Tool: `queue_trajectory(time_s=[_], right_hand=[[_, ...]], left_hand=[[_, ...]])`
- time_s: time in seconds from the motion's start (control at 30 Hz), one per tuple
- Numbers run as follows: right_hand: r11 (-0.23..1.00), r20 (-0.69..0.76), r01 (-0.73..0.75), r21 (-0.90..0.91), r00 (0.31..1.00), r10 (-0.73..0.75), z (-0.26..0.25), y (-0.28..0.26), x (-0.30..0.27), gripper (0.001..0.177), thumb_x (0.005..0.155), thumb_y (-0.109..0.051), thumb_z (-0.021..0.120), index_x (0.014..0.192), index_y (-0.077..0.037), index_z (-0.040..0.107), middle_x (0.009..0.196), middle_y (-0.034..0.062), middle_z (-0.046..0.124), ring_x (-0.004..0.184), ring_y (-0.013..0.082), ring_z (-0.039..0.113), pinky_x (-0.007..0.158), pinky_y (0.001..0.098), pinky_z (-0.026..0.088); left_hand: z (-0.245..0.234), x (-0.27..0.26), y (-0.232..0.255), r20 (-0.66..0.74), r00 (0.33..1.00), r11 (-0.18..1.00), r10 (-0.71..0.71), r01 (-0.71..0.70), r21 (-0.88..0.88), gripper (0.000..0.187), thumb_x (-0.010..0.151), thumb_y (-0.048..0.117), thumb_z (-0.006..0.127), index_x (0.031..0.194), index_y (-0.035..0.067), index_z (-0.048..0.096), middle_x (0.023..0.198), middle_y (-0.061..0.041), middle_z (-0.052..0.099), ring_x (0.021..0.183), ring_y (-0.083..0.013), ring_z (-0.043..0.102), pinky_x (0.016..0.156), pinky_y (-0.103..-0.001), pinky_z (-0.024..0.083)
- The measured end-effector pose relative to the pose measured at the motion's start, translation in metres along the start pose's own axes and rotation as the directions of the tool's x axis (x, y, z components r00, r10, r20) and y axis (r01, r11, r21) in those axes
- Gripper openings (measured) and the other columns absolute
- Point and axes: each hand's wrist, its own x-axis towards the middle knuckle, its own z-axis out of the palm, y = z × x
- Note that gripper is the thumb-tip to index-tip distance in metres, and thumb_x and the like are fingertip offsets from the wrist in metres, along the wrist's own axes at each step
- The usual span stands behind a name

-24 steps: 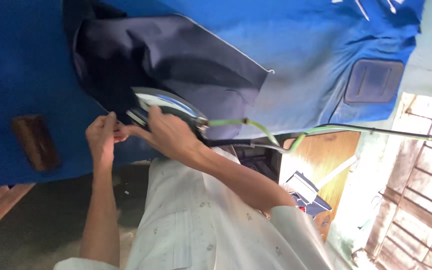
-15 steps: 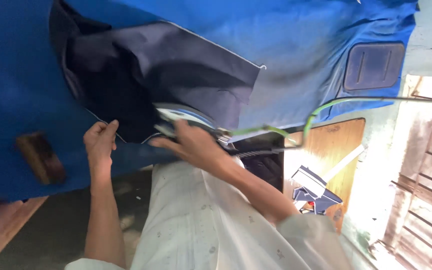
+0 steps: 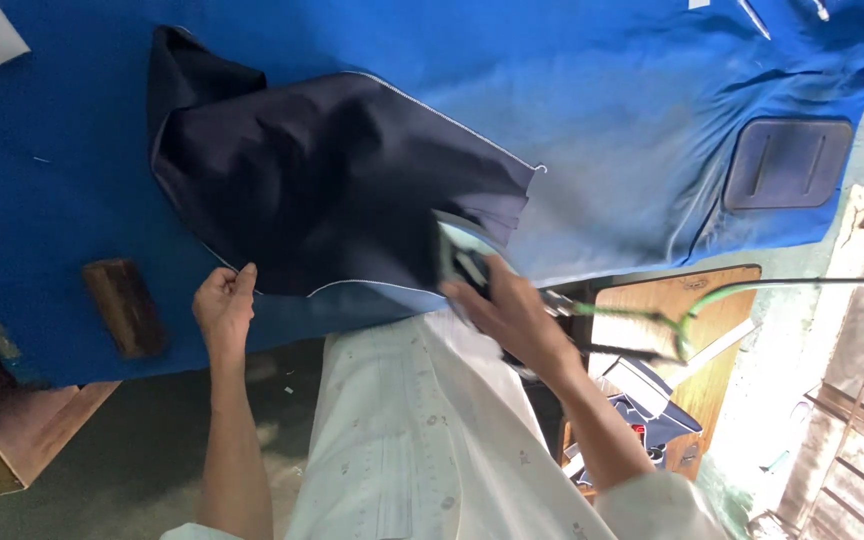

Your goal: The person irons a dark piece of fabric on a blue-covered table using a steam iron. They place a white cloth over the fabric to press it, then remove the cloth and continue ironing the fabric directly. The person also picks up a piece of fabric from the floor and places it back on the table to iron.

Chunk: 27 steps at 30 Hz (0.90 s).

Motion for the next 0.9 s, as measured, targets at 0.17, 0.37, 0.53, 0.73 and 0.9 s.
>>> queue_trajectory(time_s=[0.17,0.37,0.53,0.73,0.9], right_hand=[[0.985,-0.074,0.154,-0.079,0.984,-0.160,0.042,-0.062,0.053,0.068,0.089,-0.072,0.058,0.099,-0.004,0.059,0.086,0.0263,0.072,0.088,0.0446,0.074,0.072,0.0529,0.058],[0.941,-0.106,0.322,-0.107,0.937,-0.332,0.054,-0.121,0.116,0.067,0.090,-0.070,0.053,0.097,-0.004,0.061,0.085,0.0246,0.073,0.084,0.0433,0.075,0.065,0.0491,0.059],[0.927,-0.019,0.365,-0.087,0.930,-0.367,0.039,-0.107,0.097,0.073,0.088,-0.070,0.055,0.101,0.002,0.062,0.087,0.0295,0.071,0.084,0.0472,0.074,0.063,0.0531,0.060],[0.953,0.039,0.299,-0.036,0.954,-0.298,0.020,-0.046,0.061,0.080,0.087,-0.070,0.060,0.116,0.004,0.061,0.095,0.0283,0.073,0.090,0.0456,0.075,0.071,0.0541,0.059],[0.958,0.040,0.280,0.061,0.958,-0.283,0.004,0.002,0.047,0.067,0.090,-0.063,0.065,0.109,0.001,0.064,0.083,0.0226,0.071,0.076,0.0384,0.074,0.060,0.0447,0.055]], left_hand=[[-0.005,-0.012,0.020,0.021,1.000,0.999,0.023,-0.023,-0.027,0.032,0.105,0.032,0.070,0.088,0.004,0.067,0.063,-0.010,0.061,0.050,-0.0157,0.060,0.048,-0.028,0.050],[-0.005,-0.021,0.025,0.011,0.998,0.993,0.067,-0.066,-0.095,0.038,0.109,0.037,0.064,0.089,0.005,0.068,0.063,-0.009,0.062,0.051,-0.0146,0.061,0.053,-0.026,0.055],[-0.005,-0.018,0.022,0.025,0.998,0.992,0.051,-0.048,-0.113,0.034,0.107,0.033,0.063,0.088,0.006,0.069,0.063,-0.009,0.063,0.050,-0.0145,0.062,0.051,-0.024,0.056],[0.000,-0.021,0.023,-0.044,0.992,0.983,0.121,-0.125,-0.132,0.033,0.109,0.026,0.065,0.084,0.004,0.067,0.060,-0.012,0.061,0.051,-0.0160,0.062,0.050,-0.025,0.055],[-0.001,-0.021,0.034,-0.052,0.998,0.999,0.046,-0.047,-0.021,0.032,0.108,0.027,0.064,0.089,0.002,0.069,0.063,-0.012,0.064,0.052,-0.0172,0.064,0.050,-0.027,0.056]])
